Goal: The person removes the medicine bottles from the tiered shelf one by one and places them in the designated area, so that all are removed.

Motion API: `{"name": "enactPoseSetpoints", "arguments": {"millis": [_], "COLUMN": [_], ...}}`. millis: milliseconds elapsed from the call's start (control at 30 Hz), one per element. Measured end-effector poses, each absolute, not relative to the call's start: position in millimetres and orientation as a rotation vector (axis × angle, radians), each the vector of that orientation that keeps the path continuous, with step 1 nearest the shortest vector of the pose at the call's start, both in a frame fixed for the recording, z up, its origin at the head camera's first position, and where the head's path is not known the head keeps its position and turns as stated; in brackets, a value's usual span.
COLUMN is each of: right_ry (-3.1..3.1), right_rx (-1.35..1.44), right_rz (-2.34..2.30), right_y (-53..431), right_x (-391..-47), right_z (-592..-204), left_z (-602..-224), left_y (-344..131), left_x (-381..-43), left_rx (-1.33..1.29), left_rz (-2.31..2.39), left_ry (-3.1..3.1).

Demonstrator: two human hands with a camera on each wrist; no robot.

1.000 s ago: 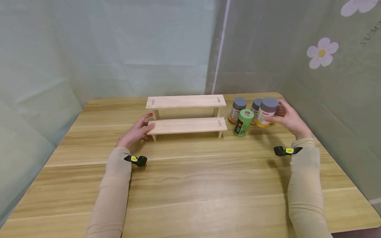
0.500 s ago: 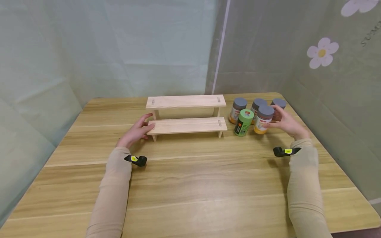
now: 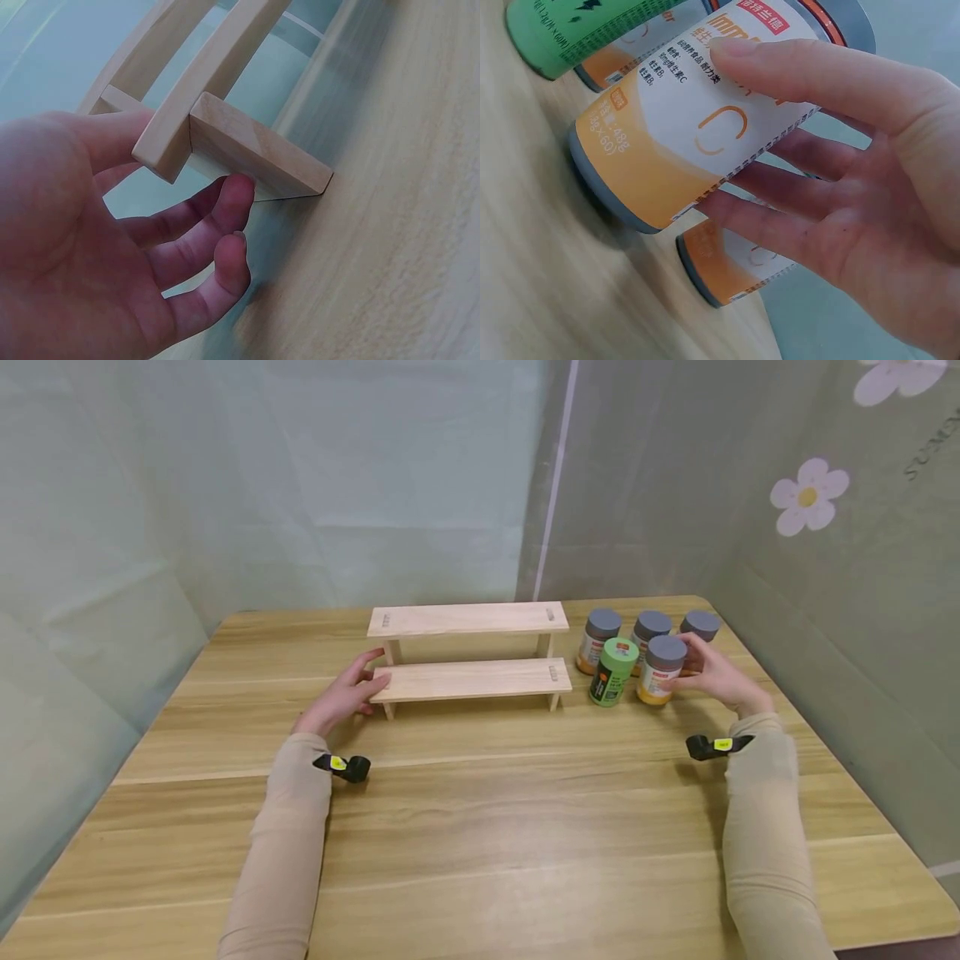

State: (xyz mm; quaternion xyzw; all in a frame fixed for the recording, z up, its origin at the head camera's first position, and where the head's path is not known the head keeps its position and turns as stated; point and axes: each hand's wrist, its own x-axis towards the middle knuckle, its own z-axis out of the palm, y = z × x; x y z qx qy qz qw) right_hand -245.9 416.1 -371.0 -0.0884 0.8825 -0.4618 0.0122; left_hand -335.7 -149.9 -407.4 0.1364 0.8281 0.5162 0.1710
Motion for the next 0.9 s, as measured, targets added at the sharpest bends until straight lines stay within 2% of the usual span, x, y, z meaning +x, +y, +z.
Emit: {"name": "enactPoseSetpoints", "arguments": {"millis": [267, 567, 900], "right_ry": [2.8, 2.635, 2.595], "right_rx": [-0.253, -0.318, -0.201], "right_rz": [-1.331, -1.522, -1.472], "right_y": [421.0, 423.3, 425.1], "right_x": [-244.0, -244.4, -244.4], "right_z": [-376.0, -385.3, -384.4], "left_z": [-407.6, -406.2, -405.0], "left_y": [-150.0, -152.6, -153.3], "left_x": [-336.4, -336.1, -336.4], "left_rx": [0.408, 0.405, 0.404], "left_rz": [1.459, 1.44, 1.438], "left_ry": [2.362, 2.378, 2.384]}}
